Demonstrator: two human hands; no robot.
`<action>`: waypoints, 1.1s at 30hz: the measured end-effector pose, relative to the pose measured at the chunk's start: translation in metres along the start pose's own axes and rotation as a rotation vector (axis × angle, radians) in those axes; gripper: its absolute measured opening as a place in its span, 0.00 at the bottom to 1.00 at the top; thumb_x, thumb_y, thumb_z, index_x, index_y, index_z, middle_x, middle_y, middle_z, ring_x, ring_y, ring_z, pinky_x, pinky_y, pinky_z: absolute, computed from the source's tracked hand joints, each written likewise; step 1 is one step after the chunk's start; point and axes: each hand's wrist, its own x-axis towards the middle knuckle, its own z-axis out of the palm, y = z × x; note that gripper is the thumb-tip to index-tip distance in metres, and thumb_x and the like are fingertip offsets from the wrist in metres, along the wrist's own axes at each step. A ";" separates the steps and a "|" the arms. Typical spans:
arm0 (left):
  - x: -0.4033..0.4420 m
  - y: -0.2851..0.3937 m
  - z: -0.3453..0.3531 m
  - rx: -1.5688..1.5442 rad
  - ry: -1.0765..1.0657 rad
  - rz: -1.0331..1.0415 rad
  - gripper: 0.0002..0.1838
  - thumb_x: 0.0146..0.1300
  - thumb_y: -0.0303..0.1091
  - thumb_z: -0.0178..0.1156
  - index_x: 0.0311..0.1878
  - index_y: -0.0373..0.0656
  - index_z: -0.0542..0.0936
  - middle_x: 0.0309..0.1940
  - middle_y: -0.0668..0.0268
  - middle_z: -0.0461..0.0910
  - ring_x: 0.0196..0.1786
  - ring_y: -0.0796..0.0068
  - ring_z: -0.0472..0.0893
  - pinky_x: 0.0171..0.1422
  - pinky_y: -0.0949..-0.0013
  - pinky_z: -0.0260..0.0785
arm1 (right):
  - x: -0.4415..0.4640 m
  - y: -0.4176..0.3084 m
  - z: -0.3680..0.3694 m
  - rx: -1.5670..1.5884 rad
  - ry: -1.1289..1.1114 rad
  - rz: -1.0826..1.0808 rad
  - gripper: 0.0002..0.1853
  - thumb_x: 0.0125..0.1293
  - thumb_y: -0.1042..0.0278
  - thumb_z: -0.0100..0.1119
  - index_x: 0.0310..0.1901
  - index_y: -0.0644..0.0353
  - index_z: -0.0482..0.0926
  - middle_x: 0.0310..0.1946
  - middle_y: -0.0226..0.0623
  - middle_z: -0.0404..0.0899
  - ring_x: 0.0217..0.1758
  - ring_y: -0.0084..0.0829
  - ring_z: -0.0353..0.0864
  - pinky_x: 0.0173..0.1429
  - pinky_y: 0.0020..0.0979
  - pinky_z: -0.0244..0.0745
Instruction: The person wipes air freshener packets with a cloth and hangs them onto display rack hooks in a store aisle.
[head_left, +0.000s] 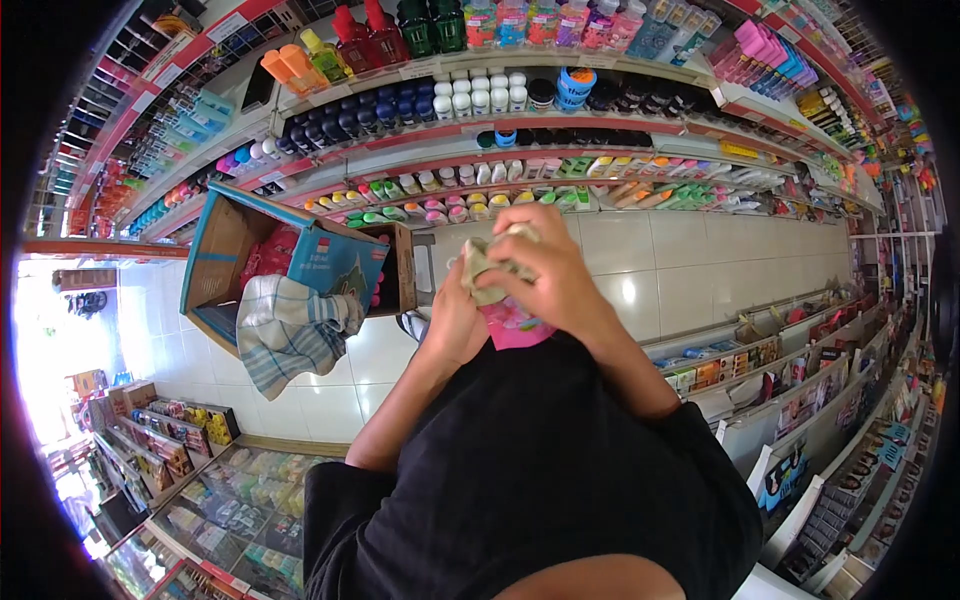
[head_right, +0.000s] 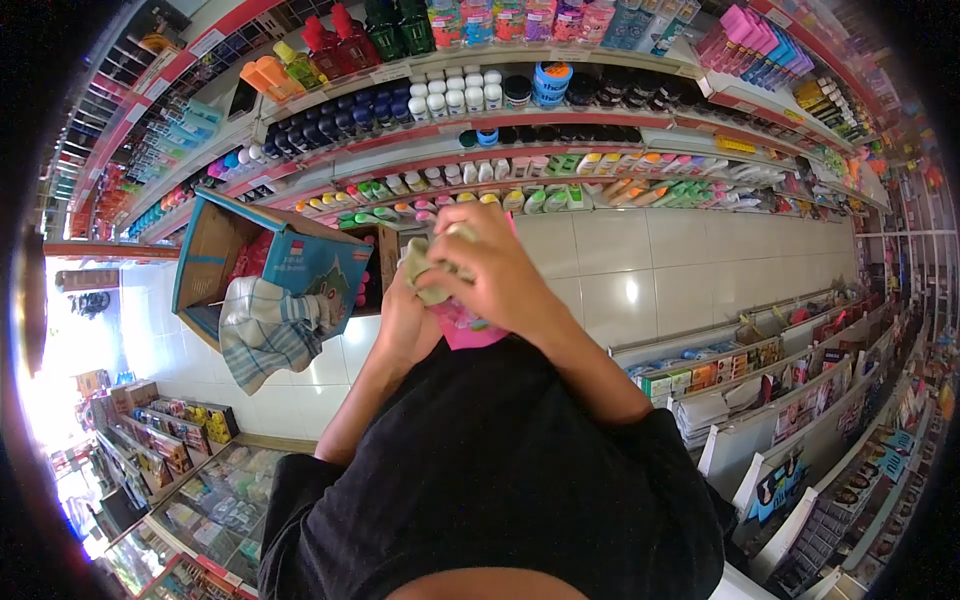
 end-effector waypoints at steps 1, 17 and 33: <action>0.000 0.006 0.004 -0.170 -0.060 -0.013 0.24 0.76 0.46 0.35 0.60 0.35 0.66 0.55 0.56 0.73 0.57 0.65 0.75 0.63 0.58 0.68 | -0.001 0.009 -0.004 -0.026 0.076 0.013 0.11 0.48 0.76 0.70 0.31 0.61 0.76 0.40 0.36 0.75 0.46 0.39 0.75 0.51 0.35 0.69; 0.026 -0.012 -0.023 -0.585 -0.187 -0.184 0.20 0.71 0.43 0.41 0.56 0.41 0.71 0.50 0.60 0.76 0.56 0.68 0.74 0.58 0.63 0.69 | -0.028 -0.008 0.019 -0.142 -0.108 0.043 0.17 0.47 0.78 0.61 0.43 0.62 0.81 0.42 0.35 0.76 0.52 0.41 0.69 0.57 0.37 0.69; 0.026 0.017 -0.008 -0.346 -0.113 -0.068 0.22 0.72 0.45 0.38 0.56 0.39 0.70 0.50 0.59 0.76 0.50 0.65 0.78 0.56 0.62 0.69 | -0.005 -0.018 0.017 -0.180 0.115 0.012 0.14 0.48 0.75 0.67 0.37 0.62 0.76 0.42 0.39 0.73 0.49 0.45 0.71 0.53 0.38 0.69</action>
